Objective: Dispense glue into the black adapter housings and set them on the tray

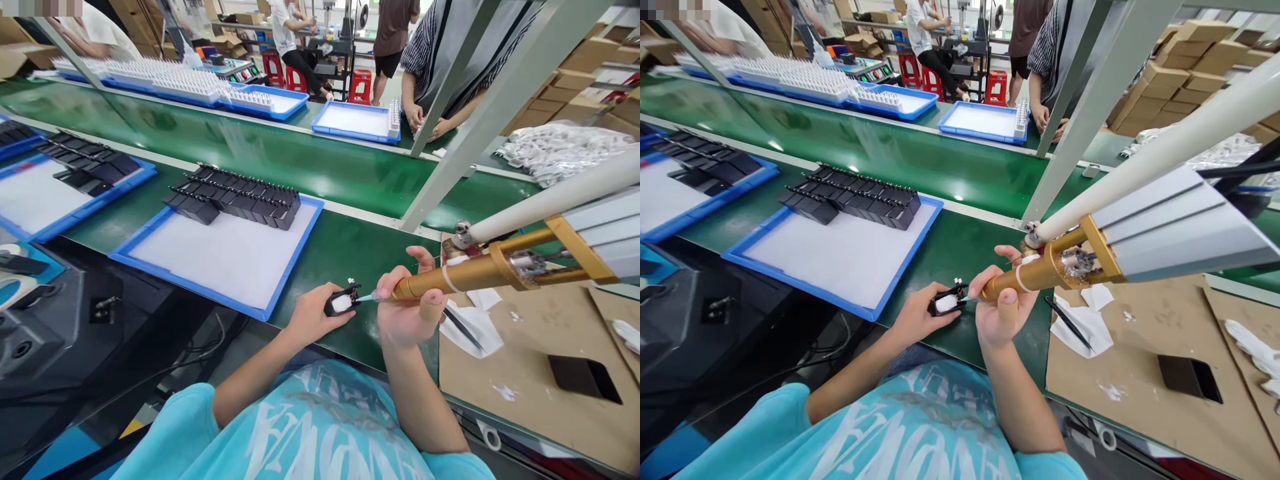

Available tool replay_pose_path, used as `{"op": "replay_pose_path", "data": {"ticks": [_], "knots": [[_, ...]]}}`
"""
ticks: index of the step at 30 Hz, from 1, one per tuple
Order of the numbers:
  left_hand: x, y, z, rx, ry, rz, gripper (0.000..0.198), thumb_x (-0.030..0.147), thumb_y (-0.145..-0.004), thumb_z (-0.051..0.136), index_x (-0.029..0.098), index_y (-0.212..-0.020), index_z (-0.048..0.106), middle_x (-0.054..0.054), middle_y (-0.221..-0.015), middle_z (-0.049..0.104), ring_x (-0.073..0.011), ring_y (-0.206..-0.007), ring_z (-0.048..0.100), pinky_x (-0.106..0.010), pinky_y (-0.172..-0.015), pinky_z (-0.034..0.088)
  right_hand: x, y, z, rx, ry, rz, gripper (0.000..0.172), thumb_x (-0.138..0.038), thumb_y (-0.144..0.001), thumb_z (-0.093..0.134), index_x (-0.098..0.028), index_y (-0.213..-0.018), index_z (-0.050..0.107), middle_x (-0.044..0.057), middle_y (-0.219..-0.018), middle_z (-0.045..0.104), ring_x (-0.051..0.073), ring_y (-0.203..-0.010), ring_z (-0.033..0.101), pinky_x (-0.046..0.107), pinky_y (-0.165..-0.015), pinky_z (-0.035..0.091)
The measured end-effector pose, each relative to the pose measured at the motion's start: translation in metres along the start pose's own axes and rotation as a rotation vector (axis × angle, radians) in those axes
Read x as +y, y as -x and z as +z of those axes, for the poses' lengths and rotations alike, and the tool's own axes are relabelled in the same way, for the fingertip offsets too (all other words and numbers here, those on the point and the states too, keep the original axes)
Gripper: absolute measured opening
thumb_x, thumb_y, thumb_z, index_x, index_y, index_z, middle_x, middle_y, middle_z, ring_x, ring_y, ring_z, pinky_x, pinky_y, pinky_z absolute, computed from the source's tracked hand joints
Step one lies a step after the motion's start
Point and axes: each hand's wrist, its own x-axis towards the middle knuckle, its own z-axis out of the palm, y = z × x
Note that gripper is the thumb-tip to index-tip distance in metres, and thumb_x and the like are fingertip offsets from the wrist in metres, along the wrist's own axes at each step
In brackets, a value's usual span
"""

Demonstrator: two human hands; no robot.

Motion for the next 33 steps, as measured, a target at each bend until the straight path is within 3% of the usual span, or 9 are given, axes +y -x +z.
{"op": "replay_pose_path", "data": {"ticks": [4,9,15,26,33], "knots": [[0.004,0.001,-0.003,0.017,0.021,0.027,0.032,0.043,-0.074,0.073,0.026,-0.098,0.057,0.000,-0.089,0.069,-0.0195,-0.077,0.066,-0.031,-0.069,0.049,-0.002,-0.003,-0.002,-0.033,-0.009,0.025,0.040,-0.057,-0.083,0.048,-0.032,-0.114,0.049,0.003,-0.112,0.051,0.003,-0.042,0.045,0.023,-0.034,0.034],[0.005,0.001,-0.005,0.018,0.000,0.039,0.032,0.044,-0.075,0.072,0.025,-0.096,0.058,0.000,-0.087,0.069,-0.0189,-0.076,0.066,-0.029,-0.066,0.047,-0.002,-0.002,-0.004,-0.079,-0.107,0.016,0.027,-0.050,-0.083,0.053,-0.029,-0.100,0.054,0.000,-0.109,0.052,0.003,-0.041,0.049,0.024,-0.035,0.033],[0.005,0.003,-0.006,0.016,0.004,0.034,0.031,0.042,-0.074,0.073,0.025,-0.095,0.058,0.000,-0.087,0.069,-0.0190,-0.075,0.066,-0.029,-0.065,0.047,-0.003,0.001,-0.002,-0.070,-0.111,0.014,0.038,-0.049,-0.082,0.053,-0.032,-0.117,0.051,0.003,-0.114,0.055,0.005,-0.042,0.049,0.026,-0.035,0.036],[0.000,-0.002,0.012,0.033,0.072,0.002,0.033,0.038,-0.077,0.071,0.023,-0.103,0.059,-0.001,-0.097,0.071,-0.0192,-0.086,0.067,-0.029,-0.073,0.049,-0.004,0.001,0.011,-0.100,-0.225,0.083,0.039,-0.050,-0.079,0.057,-0.032,-0.114,0.056,0.001,-0.114,0.057,0.005,-0.044,0.051,0.026,-0.036,0.039],[0.010,-0.002,0.019,0.159,0.226,0.118,0.036,0.035,-0.074,0.074,0.020,-0.105,0.062,-0.004,-0.099,0.072,-0.0186,-0.084,0.068,-0.028,-0.075,0.052,-0.004,0.003,0.016,-0.146,-0.240,0.081,0.034,-0.051,-0.080,0.057,-0.032,-0.109,0.057,0.000,-0.114,0.055,0.005,-0.044,0.053,0.026,-0.035,0.039]]}}
